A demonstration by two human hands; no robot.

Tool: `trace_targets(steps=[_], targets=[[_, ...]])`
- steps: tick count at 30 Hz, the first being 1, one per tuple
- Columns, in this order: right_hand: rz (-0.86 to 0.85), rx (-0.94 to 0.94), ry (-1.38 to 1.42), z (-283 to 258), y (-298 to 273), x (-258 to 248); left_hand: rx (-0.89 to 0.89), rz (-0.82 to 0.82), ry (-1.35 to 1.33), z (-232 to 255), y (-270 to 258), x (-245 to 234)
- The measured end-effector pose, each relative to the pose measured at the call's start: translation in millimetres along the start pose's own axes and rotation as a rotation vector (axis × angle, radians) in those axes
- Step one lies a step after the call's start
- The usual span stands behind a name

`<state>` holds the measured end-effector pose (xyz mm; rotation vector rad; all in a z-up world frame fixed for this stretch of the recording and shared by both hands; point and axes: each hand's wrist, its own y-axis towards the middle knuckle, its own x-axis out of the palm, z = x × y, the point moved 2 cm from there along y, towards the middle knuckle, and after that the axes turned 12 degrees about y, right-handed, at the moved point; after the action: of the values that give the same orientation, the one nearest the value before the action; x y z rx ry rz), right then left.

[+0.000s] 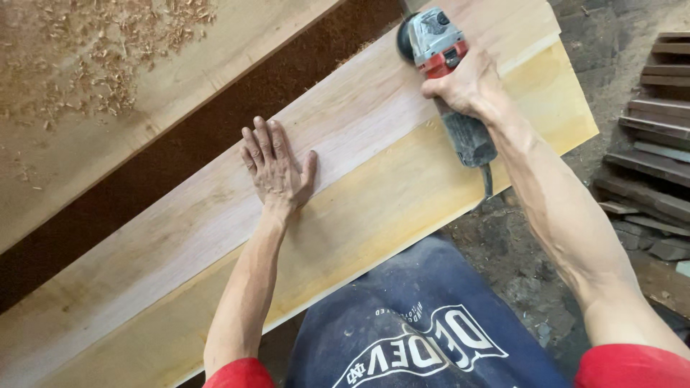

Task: The person uses an angle grinder with a sanding disc to sand a large wooden board. They move the tool across the surface in long strokes, occasionally pausing to reposition their hands. The board is supported on a workbench in a workshop.

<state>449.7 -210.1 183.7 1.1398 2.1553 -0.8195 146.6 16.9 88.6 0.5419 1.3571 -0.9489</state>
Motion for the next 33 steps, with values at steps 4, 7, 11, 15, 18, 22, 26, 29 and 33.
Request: trace_targets(steps=[4, 7, 11, 15, 18, 22, 26, 29, 33], targets=[[-0.012, 0.151, 0.072, -5, -6, 4, -0.005, -0.001, -0.010, -6, -3, 4], [0.005, 0.059, 0.101, -17, -5, -2, 0.009, 0.003, -0.009, -3, 1, 4], [0.015, 0.158, 0.038, -13, -4, 8, 0.003, 0.000, 0.014, -5, -3, 5], [0.041, 0.009, 0.013, -9, 7, 10, -0.002, 0.004, -0.012, -4, 2, 3], [0.022, 0.071, 0.059, -7, 3, 8, 0.000, -0.010, -0.014, -5, -1, 3], [-0.037, 0.156, 0.078, -12, -19, 15, -0.010, -0.011, -0.031, -6, -3, 1], [-0.088, -0.018, 0.011, 3, -54, 37, -0.003, 0.018, -0.044, -3, -1, -1], [-0.018, -0.061, 0.075, 35, -69, 15, -0.020, 0.002, -0.027, -4, -3, 2], [0.036, 0.241, 0.224, 59, -64, -38, -0.018, 0.006, -0.045, -4, -1, -1]])
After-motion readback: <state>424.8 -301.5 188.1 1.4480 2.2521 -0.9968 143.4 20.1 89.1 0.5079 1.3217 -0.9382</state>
